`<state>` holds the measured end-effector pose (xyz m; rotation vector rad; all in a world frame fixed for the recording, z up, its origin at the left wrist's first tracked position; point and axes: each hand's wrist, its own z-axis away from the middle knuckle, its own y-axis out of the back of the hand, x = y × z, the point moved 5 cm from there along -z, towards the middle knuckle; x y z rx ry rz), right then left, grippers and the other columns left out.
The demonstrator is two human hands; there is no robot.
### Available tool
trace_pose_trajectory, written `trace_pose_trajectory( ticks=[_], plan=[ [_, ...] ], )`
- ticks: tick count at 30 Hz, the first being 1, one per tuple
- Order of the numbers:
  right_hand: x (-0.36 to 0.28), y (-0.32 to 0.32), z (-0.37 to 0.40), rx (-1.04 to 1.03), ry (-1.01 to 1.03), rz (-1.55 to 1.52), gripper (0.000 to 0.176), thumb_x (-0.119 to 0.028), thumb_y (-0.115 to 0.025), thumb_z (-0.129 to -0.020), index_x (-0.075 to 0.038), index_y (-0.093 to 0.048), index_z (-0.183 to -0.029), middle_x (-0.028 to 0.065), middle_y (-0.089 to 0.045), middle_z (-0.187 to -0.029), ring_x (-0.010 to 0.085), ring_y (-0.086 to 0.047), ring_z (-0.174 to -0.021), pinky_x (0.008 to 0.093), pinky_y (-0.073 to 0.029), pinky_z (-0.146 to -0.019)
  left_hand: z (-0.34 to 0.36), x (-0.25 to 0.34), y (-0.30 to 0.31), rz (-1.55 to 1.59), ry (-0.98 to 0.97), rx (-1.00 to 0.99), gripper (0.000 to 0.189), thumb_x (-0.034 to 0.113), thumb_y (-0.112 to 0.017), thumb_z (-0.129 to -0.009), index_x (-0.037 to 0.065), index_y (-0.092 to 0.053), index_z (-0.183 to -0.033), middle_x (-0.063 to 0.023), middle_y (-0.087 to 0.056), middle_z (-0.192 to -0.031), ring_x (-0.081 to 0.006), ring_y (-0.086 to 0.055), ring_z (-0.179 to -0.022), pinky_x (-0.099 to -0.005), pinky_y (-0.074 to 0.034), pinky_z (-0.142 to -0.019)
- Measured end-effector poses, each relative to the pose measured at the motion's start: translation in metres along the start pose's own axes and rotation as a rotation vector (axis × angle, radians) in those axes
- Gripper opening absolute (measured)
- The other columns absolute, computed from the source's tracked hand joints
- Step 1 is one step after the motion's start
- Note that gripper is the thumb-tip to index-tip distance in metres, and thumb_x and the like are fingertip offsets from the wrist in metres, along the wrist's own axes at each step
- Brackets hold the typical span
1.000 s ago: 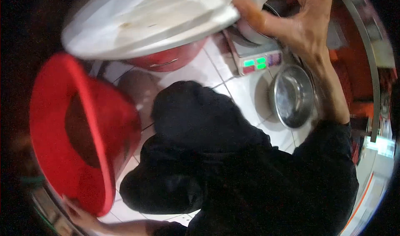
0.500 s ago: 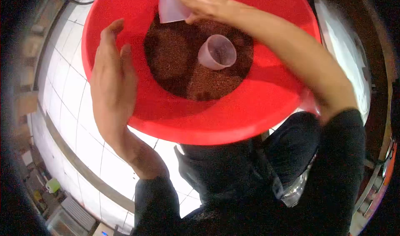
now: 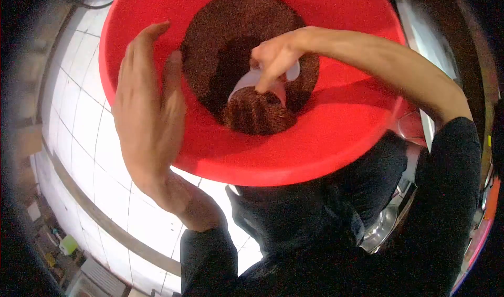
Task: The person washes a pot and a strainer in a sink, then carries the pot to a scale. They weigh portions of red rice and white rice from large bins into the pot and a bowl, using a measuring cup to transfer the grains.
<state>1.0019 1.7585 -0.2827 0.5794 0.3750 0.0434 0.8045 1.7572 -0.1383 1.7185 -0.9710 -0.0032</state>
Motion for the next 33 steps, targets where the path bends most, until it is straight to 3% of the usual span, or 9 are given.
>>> trace_pose_trajectory(
  ticks=[2,4,6,7,10,14,22,31,33],
  plan=[
    [0.019,-0.003,0.026,-0.182,0.051,-0.338,0.051,-0.041,-0.062,-0.072,0.004,-0.065,-0.096,0.0171,-0.069,-0.095,0.0277,-0.066,-0.094,0.0431,-0.051,-0.081,0.001,0.001,0.001,0.001,-0.031,0.043,0.030,0.011,-0.054,-0.090,0.004,-0.053,-0.120,-0.0166,-0.059,-0.116,-0.0342,-0.055,-0.111,-0.0409,-0.042,-0.093],
    [0.020,0.002,0.070,-0.090,0.022,-0.489,0.048,-0.040,-0.057,-0.078,0.005,-0.064,-0.092,0.0177,-0.068,-0.097,0.0264,-0.065,-0.096,0.0398,-0.051,-0.086,0.000,0.002,0.000,-0.032,-0.065,0.037,0.031,0.010,-0.053,-0.090,0.004,-0.052,-0.121,-0.0173,-0.057,-0.122,-0.0342,-0.052,-0.116,-0.0409,-0.040,-0.096],
    [0.028,0.000,0.095,-0.095,0.056,-0.778,0.060,-0.048,-0.051,-0.084,0.000,-0.057,-0.119,0.0209,-0.062,-0.111,0.0280,-0.066,-0.089,0.0370,-0.053,-0.085,0.001,0.002,0.000,-0.040,-0.085,0.028,0.032,0.009,-0.053,-0.090,0.004,-0.052,-0.122,-0.0176,-0.055,-0.125,-0.0342,-0.051,-0.118,-0.0411,-0.040,-0.098],
    [0.030,-0.002,0.111,-0.037,0.029,-0.888,0.057,-0.044,-0.047,-0.086,0.008,-0.058,-0.104,0.0255,-0.064,-0.102,0.0303,-0.066,-0.095,0.0390,-0.049,-0.095,0.002,0.001,0.000,-0.055,-0.090,0.009,0.033,0.008,-0.052,-0.090,0.004,-0.052,-0.122,-0.0179,-0.053,-0.128,-0.0341,-0.049,-0.120,-0.0412,-0.039,-0.100],
    [0.022,-0.006,0.143,0.095,0.123,-1.165,0.060,-0.046,-0.044,-0.088,0.009,-0.056,-0.109,0.0266,-0.062,-0.107,0.0303,-0.066,-0.092,0.0374,-0.050,-0.094,0.006,-0.003,-0.001,-0.072,-0.098,-0.013,0.034,0.007,-0.052,-0.090,0.005,-0.052,-0.123,-0.0173,-0.051,-0.131,-0.0337,-0.048,-0.122,-0.0416,-0.038,-0.101],
    [-0.008,-0.005,0.196,0.485,0.086,-1.281,0.064,-0.049,-0.044,-0.089,0.010,-0.055,-0.112,0.0261,-0.061,-0.109,0.0303,-0.066,-0.095,0.0324,-0.049,-0.094,0.008,0.001,0.019,-0.049,-0.112,-0.024,0.034,0.006,-0.052,-0.090,0.006,-0.052,-0.123,-0.0170,-0.051,-0.132,-0.0337,-0.048,-0.122,-0.0417,-0.038,-0.101],
    [-0.022,-0.049,0.266,0.878,0.154,-1.500,0.073,-0.053,-0.043,-0.087,0.012,-0.050,-0.119,0.0282,-0.060,-0.109,0.0317,-0.066,-0.094,0.0296,-0.052,-0.089,0.016,0.008,-0.005,-0.068,-0.221,-0.070,0.028,0.011,-0.050,-0.095,0.006,-0.054,-0.122,-0.0180,-0.051,-0.132,-0.0335,-0.047,-0.125,-0.0400,-0.038,-0.101],
    [-0.023,-0.168,0.389,1.239,0.027,-1.731,0.083,-0.055,-0.046,-0.082,0.009,-0.035,-0.133,0.0307,-0.055,-0.119,0.0395,-0.067,-0.088,0.0312,-0.060,-0.072,0.027,-0.012,0.007,-0.005,0.048,-0.199,0.043,0.031,-0.056,-0.094,0.002,-0.053,-0.127,-0.0158,-0.051,-0.133,-0.0282,-0.045,-0.125,-0.0414,-0.032,-0.107],
    [-0.025,-0.206,0.425,1.459,-0.120,-1.677,0.084,-0.057,-0.044,-0.082,0.008,-0.034,-0.135,0.0262,-0.056,-0.120,0.0381,-0.067,-0.088,0.0349,-0.061,-0.072,0.026,-0.015,0.007,-0.046,0.061,-0.249,0.048,0.034,-0.058,-0.093,0.002,-0.053,-0.128,-0.0148,-0.051,-0.133,-0.0276,-0.045,-0.125,-0.0400,-0.031,-0.108]
  ],
)
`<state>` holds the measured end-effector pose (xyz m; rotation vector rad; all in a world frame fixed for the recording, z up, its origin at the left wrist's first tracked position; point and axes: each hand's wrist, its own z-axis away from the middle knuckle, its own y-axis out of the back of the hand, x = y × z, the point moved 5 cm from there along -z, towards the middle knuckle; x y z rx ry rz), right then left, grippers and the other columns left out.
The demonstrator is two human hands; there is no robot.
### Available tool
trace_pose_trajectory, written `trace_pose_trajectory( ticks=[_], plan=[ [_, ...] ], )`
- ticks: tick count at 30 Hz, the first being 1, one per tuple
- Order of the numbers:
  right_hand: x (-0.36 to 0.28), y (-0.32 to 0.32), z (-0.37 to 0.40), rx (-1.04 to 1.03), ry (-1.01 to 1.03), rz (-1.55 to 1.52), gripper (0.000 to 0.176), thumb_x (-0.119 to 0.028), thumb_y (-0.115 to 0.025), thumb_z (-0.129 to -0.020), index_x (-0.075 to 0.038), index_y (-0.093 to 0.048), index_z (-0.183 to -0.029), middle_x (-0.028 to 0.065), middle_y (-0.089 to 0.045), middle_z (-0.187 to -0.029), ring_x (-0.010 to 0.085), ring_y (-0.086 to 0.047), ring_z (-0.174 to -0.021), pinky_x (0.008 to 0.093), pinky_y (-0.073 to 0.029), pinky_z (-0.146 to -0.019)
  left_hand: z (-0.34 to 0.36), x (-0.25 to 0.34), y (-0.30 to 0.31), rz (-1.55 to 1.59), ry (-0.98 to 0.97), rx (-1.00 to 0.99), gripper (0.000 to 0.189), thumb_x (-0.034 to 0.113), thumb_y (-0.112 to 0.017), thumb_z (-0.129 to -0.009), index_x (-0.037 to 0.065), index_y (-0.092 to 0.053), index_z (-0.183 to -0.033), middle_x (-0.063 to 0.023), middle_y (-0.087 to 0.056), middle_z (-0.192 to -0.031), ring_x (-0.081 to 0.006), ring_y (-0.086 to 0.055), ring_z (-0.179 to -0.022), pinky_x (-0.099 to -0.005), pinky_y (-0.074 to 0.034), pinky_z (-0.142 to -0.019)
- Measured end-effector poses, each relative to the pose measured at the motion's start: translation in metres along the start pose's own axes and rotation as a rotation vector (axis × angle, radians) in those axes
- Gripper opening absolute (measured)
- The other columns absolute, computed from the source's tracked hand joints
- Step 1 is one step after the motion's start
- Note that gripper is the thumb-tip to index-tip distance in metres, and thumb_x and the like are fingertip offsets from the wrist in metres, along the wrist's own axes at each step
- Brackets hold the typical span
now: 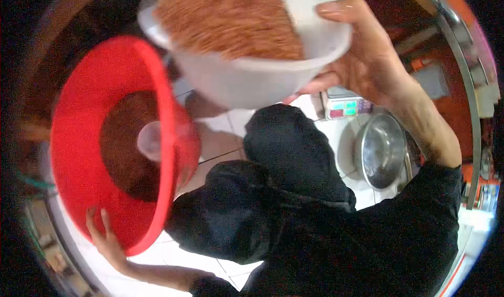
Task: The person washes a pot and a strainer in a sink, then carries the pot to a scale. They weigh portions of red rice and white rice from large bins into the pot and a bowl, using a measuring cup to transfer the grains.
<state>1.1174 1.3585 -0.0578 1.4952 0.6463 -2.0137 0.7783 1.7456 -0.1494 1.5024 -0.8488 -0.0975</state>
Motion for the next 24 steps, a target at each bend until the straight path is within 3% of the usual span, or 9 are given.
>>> trace_pose_trajectory(
  ticks=[4,8,11,13,15,17,18,21,24],
  plan=[
    [0.010,0.075,0.057,0.365,0.079,-0.018,0.085,-0.061,-0.041,-0.084,0.007,-0.037,-0.134,0.0242,-0.056,-0.120,0.0339,-0.065,-0.093,0.0346,-0.057,-0.080,0.002,-0.023,0.000,0.091,0.059,-0.003,0.048,0.034,-0.059,-0.093,0.001,-0.053,-0.127,-0.0134,-0.052,-0.131,-0.0258,-0.046,-0.123,-0.0377,-0.031,-0.108],
    [0.041,0.171,0.099,0.422,0.023,-0.081,0.078,-0.057,-0.043,-0.088,0.006,-0.037,-0.133,0.0270,-0.052,-0.124,0.0318,-0.065,-0.096,0.0356,-0.056,-0.085,0.005,-0.021,0.013,0.011,0.064,-0.030,0.049,0.035,-0.051,-0.095,0.000,-0.052,-0.129,-0.0160,-0.052,-0.132,-0.0288,-0.047,-0.121,-0.0387,-0.032,-0.105],
    [0.067,0.240,0.116,0.709,0.030,-0.172,0.076,-0.053,-0.048,-0.087,0.011,-0.041,-0.128,0.0291,-0.059,-0.112,0.0312,-0.066,-0.091,0.0337,-0.054,-0.085,-0.003,-0.048,0.017,-0.091,-0.015,-0.096,0.048,0.033,-0.050,-0.095,0.000,-0.052,-0.129,-0.0165,-0.053,-0.130,-0.0292,-0.048,-0.119,-0.0380,-0.034,-0.104],
    [0.088,0.291,0.117,0.742,0.021,-0.029,0.071,-0.049,-0.052,-0.090,0.007,-0.037,-0.132,0.0227,-0.051,-0.124,0.0248,-0.067,-0.089,0.0309,-0.055,-0.084,-0.006,-0.047,0.013,-0.043,-0.027,-0.115,0.048,0.034,-0.051,-0.095,0.000,-0.053,-0.128,-0.0170,-0.053,-0.130,-0.0287,-0.049,-0.118,-0.0379,-0.035,-0.103],
    [0.120,0.362,0.113,0.881,-0.026,0.168,0.071,-0.052,-0.058,-0.086,0.007,-0.048,-0.123,0.0190,-0.057,-0.116,0.0224,-0.067,-0.088,0.0285,-0.056,-0.078,-0.008,-0.051,0.012,-0.043,0.005,-0.119,0.048,0.037,-0.051,-0.095,0.000,-0.055,-0.126,-0.0168,-0.053,-0.129,-0.0283,-0.050,-0.117,-0.0383,-0.036,-0.102],
    [0.138,0.398,0.100,1.123,-0.149,0.420,0.071,-0.054,-0.069,-0.076,0.008,-0.059,-0.110,0.0192,-0.062,-0.104,0.0252,-0.067,-0.087,0.0318,-0.056,-0.075,-0.008,-0.047,0.010,-0.051,0.039,-0.114,0.049,0.039,-0.050,-0.095,0.000,-0.056,-0.125,-0.0171,-0.053,-0.129,-0.0291,-0.050,-0.116,-0.0389,-0.037,-0.101],
    [0.142,0.411,0.093,1.127,-0.154,0.421,0.071,-0.054,-0.069,-0.076,0.008,-0.059,-0.110,0.0192,-0.062,-0.104,0.0252,-0.067,-0.087,0.0318,-0.056,-0.075,-0.007,-0.046,0.009,-0.052,0.073,-0.103,0.050,0.040,-0.049,-0.095,0.000,-0.056,-0.124,-0.0173,-0.054,-0.129,-0.0300,-0.051,-0.116,-0.0396,-0.037,-0.101],
    [0.161,0.445,0.072,1.105,-0.282,0.998,0.091,-0.053,-0.077,-0.067,0.014,-0.047,-0.120,0.0278,-0.061,-0.106,0.0375,-0.065,-0.092,0.0416,-0.055,-0.074,-0.007,-0.047,0.006,-0.225,0.074,-0.103,0.054,0.045,-0.046,-0.095,0.000,-0.056,-0.124,-0.0185,-0.054,-0.129,-0.0321,-0.052,-0.115,-0.0409,-0.038,-0.101],
    [0.174,0.449,0.066,1.276,-0.115,1.253,0.100,-0.061,-0.080,-0.058,0.014,-0.047,-0.116,0.0321,-0.050,-0.119,0.0428,-0.057,-0.106,0.0459,-0.050,-0.086,-0.005,-0.040,0.005,-0.215,0.084,-0.109,0.056,0.047,-0.044,-0.095,0.000,-0.056,-0.125,-0.0199,-0.053,-0.129,-0.0337,-0.052,-0.115,-0.0418,-0.038,-0.100]
  ],
)
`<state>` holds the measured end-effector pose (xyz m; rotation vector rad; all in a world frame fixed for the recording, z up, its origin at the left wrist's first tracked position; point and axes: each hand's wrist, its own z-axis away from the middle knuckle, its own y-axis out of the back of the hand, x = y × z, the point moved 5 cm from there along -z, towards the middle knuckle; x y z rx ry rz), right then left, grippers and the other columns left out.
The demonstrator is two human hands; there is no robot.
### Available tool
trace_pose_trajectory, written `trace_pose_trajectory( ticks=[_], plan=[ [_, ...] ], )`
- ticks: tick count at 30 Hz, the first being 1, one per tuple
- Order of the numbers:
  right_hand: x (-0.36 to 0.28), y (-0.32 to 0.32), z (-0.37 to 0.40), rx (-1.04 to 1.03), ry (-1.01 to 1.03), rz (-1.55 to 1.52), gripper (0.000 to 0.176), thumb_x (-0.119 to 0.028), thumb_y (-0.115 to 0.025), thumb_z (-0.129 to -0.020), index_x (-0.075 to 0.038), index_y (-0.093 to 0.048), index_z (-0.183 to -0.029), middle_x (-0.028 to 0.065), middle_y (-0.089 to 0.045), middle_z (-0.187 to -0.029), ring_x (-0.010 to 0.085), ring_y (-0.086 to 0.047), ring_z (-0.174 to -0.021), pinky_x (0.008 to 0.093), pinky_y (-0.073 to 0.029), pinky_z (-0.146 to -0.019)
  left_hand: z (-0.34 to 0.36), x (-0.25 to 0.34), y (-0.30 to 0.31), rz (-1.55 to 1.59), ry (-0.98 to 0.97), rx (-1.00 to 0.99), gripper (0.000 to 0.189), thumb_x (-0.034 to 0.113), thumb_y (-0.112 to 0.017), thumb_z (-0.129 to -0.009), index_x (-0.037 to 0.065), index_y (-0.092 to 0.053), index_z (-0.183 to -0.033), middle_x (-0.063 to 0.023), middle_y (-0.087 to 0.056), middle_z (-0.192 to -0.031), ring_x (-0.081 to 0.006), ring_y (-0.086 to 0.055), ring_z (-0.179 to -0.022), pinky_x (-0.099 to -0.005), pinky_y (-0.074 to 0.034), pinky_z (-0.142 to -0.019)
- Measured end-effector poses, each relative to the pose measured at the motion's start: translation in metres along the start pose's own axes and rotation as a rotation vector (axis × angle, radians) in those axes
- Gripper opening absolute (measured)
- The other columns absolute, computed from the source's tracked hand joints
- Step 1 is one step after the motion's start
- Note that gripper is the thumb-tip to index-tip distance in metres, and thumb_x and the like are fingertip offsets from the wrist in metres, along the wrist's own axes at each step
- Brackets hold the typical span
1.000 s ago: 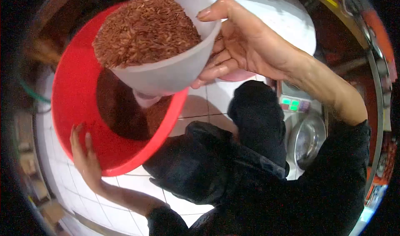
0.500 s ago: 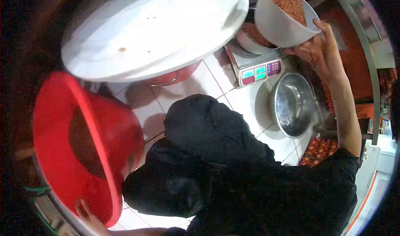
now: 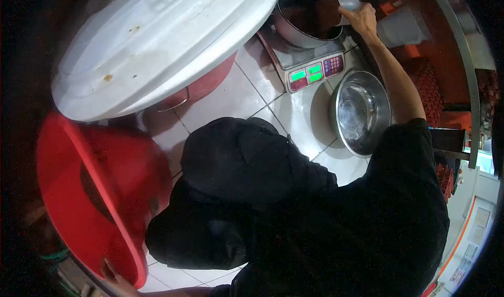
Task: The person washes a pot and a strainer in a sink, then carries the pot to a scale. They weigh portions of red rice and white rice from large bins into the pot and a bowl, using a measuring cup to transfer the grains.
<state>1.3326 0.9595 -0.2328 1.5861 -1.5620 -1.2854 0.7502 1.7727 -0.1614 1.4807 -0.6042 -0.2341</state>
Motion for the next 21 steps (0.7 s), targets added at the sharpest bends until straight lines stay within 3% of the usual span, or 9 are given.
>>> trace_pose_trajectory(
  ticks=[7,9,13,16,18,19,21],
  plan=[
    [0.008,-0.002,-0.005,0.018,0.065,-0.030,0.098,-0.061,-0.078,-0.061,0.015,-0.049,-0.115,0.0318,-0.051,-0.116,0.0409,-0.058,-0.105,0.0458,-0.049,-0.087,0.001,0.016,0.004,-0.141,-0.039,-0.091,0.062,0.052,-0.045,-0.094,0.000,-0.055,-0.127,-0.0219,-0.051,-0.131,-0.0344,-0.051,-0.117,-0.0406,-0.038,-0.101],
    [0.015,-0.005,-0.011,-0.266,-0.060,-0.109,0.097,-0.065,-0.075,-0.062,0.015,-0.054,-0.113,0.0328,-0.054,-0.116,0.0370,-0.059,-0.107,0.0443,-0.049,-0.087,-0.004,0.001,0.002,-0.083,0.008,-0.031,0.062,0.051,-0.044,-0.094,0.000,-0.054,-0.127,-0.0215,-0.051,-0.132,-0.0342,-0.051,-0.116,-0.0403,-0.038,-0.101],
    [0.031,-0.007,-0.010,-0.174,-0.044,-0.113,0.096,-0.068,-0.072,-0.062,0.014,-0.059,-0.110,0.0319,-0.062,-0.105,0.0354,-0.065,-0.097,0.0426,-0.049,-0.085,0.004,0.003,0.003,-0.070,0.011,0.011,0.061,0.051,-0.043,-0.095,0.001,-0.053,-0.128,-0.0207,-0.051,-0.132,-0.0339,-0.052,-0.115,-0.0410,-0.039,-0.100],
    [0.051,-0.008,-0.014,-0.049,-0.166,-0.163,0.097,-0.068,-0.070,-0.063,0.015,-0.057,-0.112,0.0290,-0.065,-0.098,0.0361,-0.066,-0.092,0.0421,-0.050,-0.082,0.007,0.012,0.009,-0.115,0.018,-0.028,0.063,0.053,-0.042,-0.094,0.003,-0.053,-0.130,-0.0201,-0.051,-0.132,-0.0338,-0.053,-0.114,-0.0412,-0.040,-0.099],
    [0.047,0.000,-0.004,-0.160,-0.261,-0.300,0.065,-0.057,-0.070,-0.071,0.004,-0.067,-0.094,0.0134,-0.066,-0.080,0.0178,-0.065,-0.068,0.0279,-0.050,-0.060,0.004,0.007,0.009,-0.157,0.052,-0.070,0.061,0.052,-0.042,-0.094,0.004,-0.052,-0.131,-0.0198,-0.051,-0.132,-0.0332,-0.053,-0.114,-0.0414,-0.041,-0.098],
    [0.051,0.000,-0.004,-0.160,-0.260,-0.300,0.065,-0.057,-0.070,-0.071,0.004,-0.067,-0.094,0.0134,-0.066,-0.080,0.0178,-0.065,-0.068,0.0279,-0.050,-0.060,0.004,0.007,0.008,-0.156,0.054,-0.070,0.061,0.052,-0.042,-0.094,0.004,-0.052,-0.131,-0.0198,-0.051,-0.132,-0.0332,-0.053,-0.114,-0.0414,-0.041,-0.098],
    [0.067,-0.009,0.001,-0.237,-0.542,-0.665,0.070,-0.055,-0.069,-0.073,0.003,-0.062,-0.110,0.0151,-0.066,-0.091,0.0196,-0.066,-0.073,0.0269,-0.053,-0.065,0.007,0.007,0.007,-0.095,0.086,0.004,0.057,0.049,-0.041,-0.096,0.005,-0.054,-0.130,-0.0194,-0.051,-0.131,-0.0322,-0.053,-0.114,-0.0411,-0.041,-0.098]
  ],
)
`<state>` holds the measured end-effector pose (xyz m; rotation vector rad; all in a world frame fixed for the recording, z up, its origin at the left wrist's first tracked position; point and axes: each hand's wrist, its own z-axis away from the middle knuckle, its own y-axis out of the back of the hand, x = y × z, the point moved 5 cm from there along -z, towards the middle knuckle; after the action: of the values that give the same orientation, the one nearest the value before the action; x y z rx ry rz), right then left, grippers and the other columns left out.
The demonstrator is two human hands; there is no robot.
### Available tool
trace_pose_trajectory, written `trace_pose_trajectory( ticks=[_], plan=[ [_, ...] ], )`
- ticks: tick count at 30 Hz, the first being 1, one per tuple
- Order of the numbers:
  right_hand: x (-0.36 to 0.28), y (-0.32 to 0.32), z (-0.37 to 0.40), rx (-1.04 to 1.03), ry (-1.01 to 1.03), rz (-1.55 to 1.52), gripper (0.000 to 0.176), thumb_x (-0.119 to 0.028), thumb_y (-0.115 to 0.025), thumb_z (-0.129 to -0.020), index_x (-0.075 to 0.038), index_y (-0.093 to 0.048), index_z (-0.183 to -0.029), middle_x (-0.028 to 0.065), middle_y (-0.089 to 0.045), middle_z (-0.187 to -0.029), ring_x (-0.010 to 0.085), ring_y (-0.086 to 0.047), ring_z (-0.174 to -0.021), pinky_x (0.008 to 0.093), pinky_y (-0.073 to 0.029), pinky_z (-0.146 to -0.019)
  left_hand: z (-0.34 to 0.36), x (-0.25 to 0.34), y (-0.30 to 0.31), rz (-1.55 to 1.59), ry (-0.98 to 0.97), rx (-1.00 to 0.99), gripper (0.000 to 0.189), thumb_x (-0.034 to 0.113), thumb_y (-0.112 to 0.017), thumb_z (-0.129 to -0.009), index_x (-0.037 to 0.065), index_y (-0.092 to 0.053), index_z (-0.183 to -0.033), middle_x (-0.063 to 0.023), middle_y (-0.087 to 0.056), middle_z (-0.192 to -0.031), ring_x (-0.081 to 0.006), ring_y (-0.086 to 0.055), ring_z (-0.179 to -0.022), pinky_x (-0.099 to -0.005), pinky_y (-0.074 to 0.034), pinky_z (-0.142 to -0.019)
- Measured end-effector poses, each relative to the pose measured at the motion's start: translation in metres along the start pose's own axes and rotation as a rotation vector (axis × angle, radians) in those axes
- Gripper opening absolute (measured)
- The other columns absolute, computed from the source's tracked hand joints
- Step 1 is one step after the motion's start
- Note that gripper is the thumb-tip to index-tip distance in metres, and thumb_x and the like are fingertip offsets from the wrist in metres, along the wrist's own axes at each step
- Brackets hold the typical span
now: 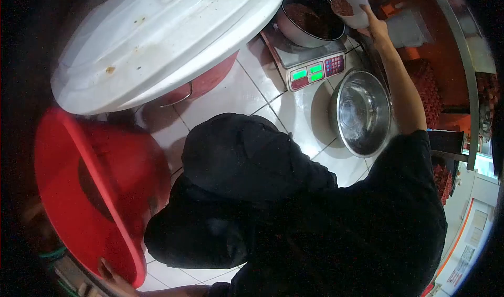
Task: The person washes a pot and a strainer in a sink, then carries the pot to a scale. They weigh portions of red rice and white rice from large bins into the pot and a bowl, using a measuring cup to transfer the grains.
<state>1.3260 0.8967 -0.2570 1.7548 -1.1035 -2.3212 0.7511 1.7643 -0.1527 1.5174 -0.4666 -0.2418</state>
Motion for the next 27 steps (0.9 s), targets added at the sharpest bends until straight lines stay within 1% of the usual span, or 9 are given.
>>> trace_pose_trajectory(
  ticks=[3,8,14,15,20,24,25,26,27],
  plan=[
    [-0.025,-0.007,0.046,-0.170,0.026,-0.400,0.072,-0.049,-0.067,-0.080,0.003,-0.048,-0.126,0.0189,-0.060,-0.108,0.0233,-0.066,-0.089,0.0280,-0.057,-0.073,-0.013,-0.027,-0.005,0.126,-0.106,0.056,0.053,0.045,-0.040,-0.098,0.005,-0.056,-0.128,-0.0179,-0.052,-0.131,-0.0306,-0.052,-0.116,-0.0397,-0.039,-0.101],
    [-0.100,-0.004,0.143,-0.287,0.156,-0.384,0.064,-0.041,-0.055,-0.091,-0.005,-0.034,-0.140,0.0273,-0.045,-0.129,0.0325,-0.058,-0.109,0.0380,-0.055,-0.087,0.009,-0.002,0.006,0.268,-0.049,0.249,0.041,0.031,-0.043,-0.099,0.005,-0.057,-0.128,-0.0144,-0.055,-0.129,-0.0271,-0.051,-0.118,-0.0365,-0.033,-0.106],
    [-0.226,-0.043,0.272,-0.679,0.278,-0.480,0.071,-0.047,-0.052,-0.092,0.003,-0.030,-0.138,0.0252,-0.035,-0.138,0.0318,-0.045,-0.126,0.0406,-0.053,-0.094,0.011,0.003,0.002,0.384,-0.223,0.202,0.038,0.027,-0.050,-0.097,0.001,-0.059,-0.123,-0.0129,-0.061,-0.121,-0.0227,-0.053,-0.114,-0.0349,-0.036,-0.103],
    [-0.244,-0.056,0.306,-0.326,0.197,-0.500,0.065,-0.044,-0.049,-0.094,0.002,-0.033,-0.137,0.0246,-0.038,-0.137,0.0311,-0.046,-0.126,0.0413,-0.054,-0.092,0.012,0.004,0.001,0.403,-0.170,0.223,0.037,0.026,-0.051,-0.097,0.000,-0.060,-0.121,-0.0124,-0.062,-0.119,-0.0217,-0.054,-0.113,-0.0342,-0.037,-0.102],
    [-0.285,-0.123,0.332,-0.861,0.821,-0.408,0.052,-0.034,-0.049,-0.095,-0.004,-0.039,-0.136,0.0171,-0.048,-0.133,0.0297,-0.052,-0.120,0.0457,-0.051,-0.094,0.025,0.033,-0.001,0.647,-0.254,0.367,0.027,0.016,-0.053,-0.096,-0.005,-0.063,-0.109,-0.0127,-0.066,-0.108,-0.0186,-0.060,-0.101,-0.0332,-0.045,-0.094],
    [-0.329,-0.230,0.513,-1.383,1.426,-0.175,0.064,-0.040,-0.062,-0.086,-0.004,-0.041,-0.135,0.0217,-0.050,-0.129,0.0316,-0.056,-0.113,0.0337,-0.048,-0.093,0.058,0.048,0.008,0.720,-0.219,0.725,0.025,0.016,-0.052,-0.096,-0.004,-0.063,-0.106,-0.0150,-0.065,-0.107,-0.0209,-0.062,-0.097,-0.0332,-0.048,-0.091],
    [-0.336,-0.250,0.531,-1.012,1.396,-0.357,0.045,-0.028,-0.079,-0.065,-0.006,-0.064,-0.101,0.0181,-0.064,-0.094,0.0273,-0.065,-0.084,0.0371,-0.054,-0.065,0.073,0.052,0.004,0.806,-0.207,0.885,0.025,0.016,-0.052,-0.095,-0.005,-0.062,-0.105,-0.0157,-0.065,-0.106,-0.0214,-0.062,-0.096,-0.0338,-0.049,-0.089],
    [-0.333,-0.271,0.557,-0.615,1.791,-0.596,0.072,-0.029,-0.078,-0.062,-0.005,-0.047,-0.123,0.0138,-0.053,-0.113,0.0306,-0.054,-0.109,0.0359,-0.053,-0.080,0.086,0.056,-0.002,0.897,-0.195,1.050,0.025,0.015,-0.053,-0.094,-0.005,-0.061,-0.105,-0.0163,-0.064,-0.104,-0.0219,-0.062,-0.095,-0.0344,-0.051,-0.087],
    [-0.326,-0.291,0.579,-0.702,1.938,-0.523,0.058,-0.021,-0.075,-0.063,-0.010,-0.050,-0.114,0.0104,-0.050,-0.108,0.0300,-0.051,-0.112,0.0392,-0.056,-0.069,0.099,0.069,0.001,0.798,-0.247,1.115,0.023,0.014,-0.053,-0.093,-0.005,-0.060,-0.104,-0.0164,-0.063,-0.104,-0.0233,-0.062,-0.095,-0.0358,-0.051,-0.086]
  ],
)
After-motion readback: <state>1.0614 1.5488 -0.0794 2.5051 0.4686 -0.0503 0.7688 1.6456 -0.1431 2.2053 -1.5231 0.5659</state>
